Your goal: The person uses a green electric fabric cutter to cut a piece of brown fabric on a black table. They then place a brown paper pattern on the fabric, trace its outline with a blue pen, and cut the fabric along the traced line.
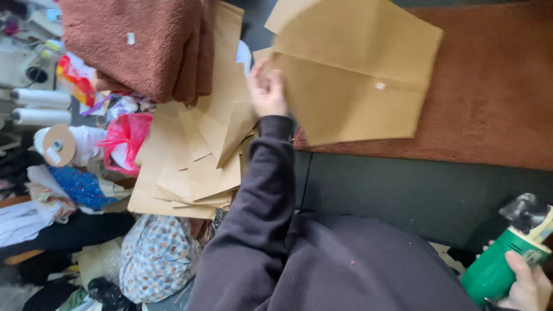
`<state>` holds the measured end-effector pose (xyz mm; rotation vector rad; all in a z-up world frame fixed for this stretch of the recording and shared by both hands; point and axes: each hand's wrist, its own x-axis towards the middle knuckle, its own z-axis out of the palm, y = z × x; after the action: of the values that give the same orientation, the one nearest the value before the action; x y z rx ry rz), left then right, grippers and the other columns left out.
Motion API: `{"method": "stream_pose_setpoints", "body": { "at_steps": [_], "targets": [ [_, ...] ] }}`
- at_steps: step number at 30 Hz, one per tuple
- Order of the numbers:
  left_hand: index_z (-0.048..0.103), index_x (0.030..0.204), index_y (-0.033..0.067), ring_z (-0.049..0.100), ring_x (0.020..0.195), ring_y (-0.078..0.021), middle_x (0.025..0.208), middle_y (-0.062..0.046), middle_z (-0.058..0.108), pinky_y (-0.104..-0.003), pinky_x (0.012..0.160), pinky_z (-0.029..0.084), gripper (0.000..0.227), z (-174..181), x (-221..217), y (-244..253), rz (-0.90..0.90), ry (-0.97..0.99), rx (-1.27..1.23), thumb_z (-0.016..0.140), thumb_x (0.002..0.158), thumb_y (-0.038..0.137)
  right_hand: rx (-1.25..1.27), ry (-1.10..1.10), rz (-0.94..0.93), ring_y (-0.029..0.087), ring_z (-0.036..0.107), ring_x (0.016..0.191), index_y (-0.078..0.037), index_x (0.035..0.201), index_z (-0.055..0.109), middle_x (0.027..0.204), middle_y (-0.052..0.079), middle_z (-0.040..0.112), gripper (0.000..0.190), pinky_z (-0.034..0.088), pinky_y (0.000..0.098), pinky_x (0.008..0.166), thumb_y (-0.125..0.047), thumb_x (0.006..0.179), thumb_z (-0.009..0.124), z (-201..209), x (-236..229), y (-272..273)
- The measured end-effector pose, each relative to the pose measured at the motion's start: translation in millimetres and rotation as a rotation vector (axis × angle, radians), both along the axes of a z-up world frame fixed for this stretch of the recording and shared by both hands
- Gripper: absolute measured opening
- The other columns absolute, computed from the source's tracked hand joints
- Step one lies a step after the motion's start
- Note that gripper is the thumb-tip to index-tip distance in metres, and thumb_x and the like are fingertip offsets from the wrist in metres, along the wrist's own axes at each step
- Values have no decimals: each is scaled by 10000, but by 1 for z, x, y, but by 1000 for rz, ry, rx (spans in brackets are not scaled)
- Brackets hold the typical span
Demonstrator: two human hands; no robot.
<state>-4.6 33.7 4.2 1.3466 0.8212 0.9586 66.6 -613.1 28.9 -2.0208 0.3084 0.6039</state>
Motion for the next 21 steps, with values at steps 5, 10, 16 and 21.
{"method": "stream_pose_setpoints", "body": {
  "at_steps": [5,10,16,21],
  "targets": [
    [512,1357,69,630,1115,-206,1293,-152,641,-364,979,537,350,10,-13,99,531,-402,-74,619,1025,99,581,487,-55,337,711,1007,20,1474,471,1113,218,675,544,598,500,897,-219,993,556,10,3,-1],
    [470,1389,62,643,1059,-276,1279,-216,643,-406,908,554,407,-26,10,157,716,-443,-161,615,1018,145,17,473,147,319,717,881,99,1242,621,982,230,720,403,579,466,786,-117,906,676,44,7,70],
    [347,1506,121,564,1179,-348,1413,-219,514,-473,995,474,743,18,28,84,881,-7,-25,697,853,70,-166,412,229,281,737,822,46,1201,650,941,200,751,382,578,414,730,-65,844,730,55,10,98],
    [603,1371,156,430,1511,-346,1512,-129,534,-486,1322,10,476,37,53,-117,247,496,827,593,929,-21,-152,398,206,281,744,787,11,1218,623,946,179,736,415,580,411,701,-43,819,723,54,24,124]
  ]
}}
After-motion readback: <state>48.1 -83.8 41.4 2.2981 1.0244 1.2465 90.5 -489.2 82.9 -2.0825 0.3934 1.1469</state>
